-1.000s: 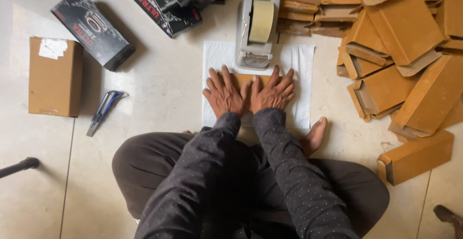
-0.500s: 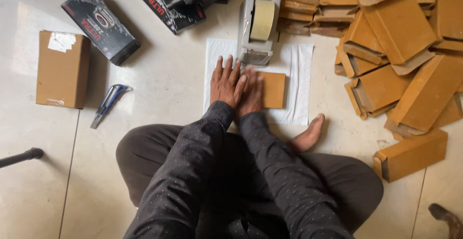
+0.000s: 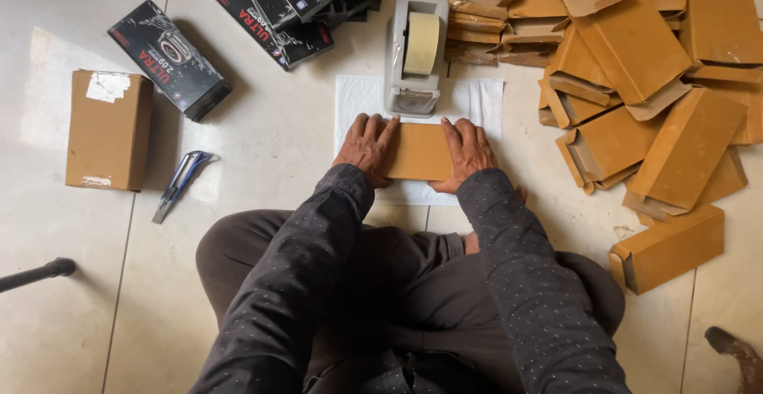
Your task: The person sits on the floor and packs smartwatches into retail boxes, then places them into brown shipping envelopes. They attach labels to the envelopes and seal them with tape. The person repeats this process for multiple units.
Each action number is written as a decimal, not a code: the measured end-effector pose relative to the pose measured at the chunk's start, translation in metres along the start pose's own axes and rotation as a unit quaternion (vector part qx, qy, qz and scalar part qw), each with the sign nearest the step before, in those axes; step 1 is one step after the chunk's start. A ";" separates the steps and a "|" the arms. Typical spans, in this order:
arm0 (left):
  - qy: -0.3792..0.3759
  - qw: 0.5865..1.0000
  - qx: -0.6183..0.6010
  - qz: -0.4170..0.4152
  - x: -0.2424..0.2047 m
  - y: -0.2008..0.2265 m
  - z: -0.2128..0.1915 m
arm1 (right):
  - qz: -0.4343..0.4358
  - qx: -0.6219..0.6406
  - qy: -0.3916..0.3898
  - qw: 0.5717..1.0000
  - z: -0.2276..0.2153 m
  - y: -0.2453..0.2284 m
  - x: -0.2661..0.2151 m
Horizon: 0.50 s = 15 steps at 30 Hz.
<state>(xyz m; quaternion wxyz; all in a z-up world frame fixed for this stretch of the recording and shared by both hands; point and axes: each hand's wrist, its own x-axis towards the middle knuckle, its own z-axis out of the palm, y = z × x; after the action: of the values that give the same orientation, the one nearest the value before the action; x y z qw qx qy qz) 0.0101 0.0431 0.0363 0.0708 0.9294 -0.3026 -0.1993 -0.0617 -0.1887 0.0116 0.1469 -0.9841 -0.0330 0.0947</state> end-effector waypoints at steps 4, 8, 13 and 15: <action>0.036 0.982 -0.173 0.072 0.009 -0.022 -0.001 | -0.054 0.115 0.086 0.988 -0.017 0.019 -0.009; -0.015 0.846 -0.530 -0.060 0.016 -0.046 0.010 | 0.052 0.285 0.118 0.950 -0.021 0.025 -0.008; 0.268 0.872 -0.390 -0.123 0.041 -0.028 0.047 | 0.252 0.236 0.141 0.928 0.007 0.003 0.024; 0.318 0.898 -0.275 -0.134 0.034 -0.020 0.070 | 0.231 0.043 0.160 0.959 0.024 -0.009 0.027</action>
<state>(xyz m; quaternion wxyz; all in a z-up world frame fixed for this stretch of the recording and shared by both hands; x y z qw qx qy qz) 0.0170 0.0378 -0.0434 0.3881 0.9187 -0.0696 0.0236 -0.0402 -0.1710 -0.0130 0.1664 -0.9600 0.2228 -0.0314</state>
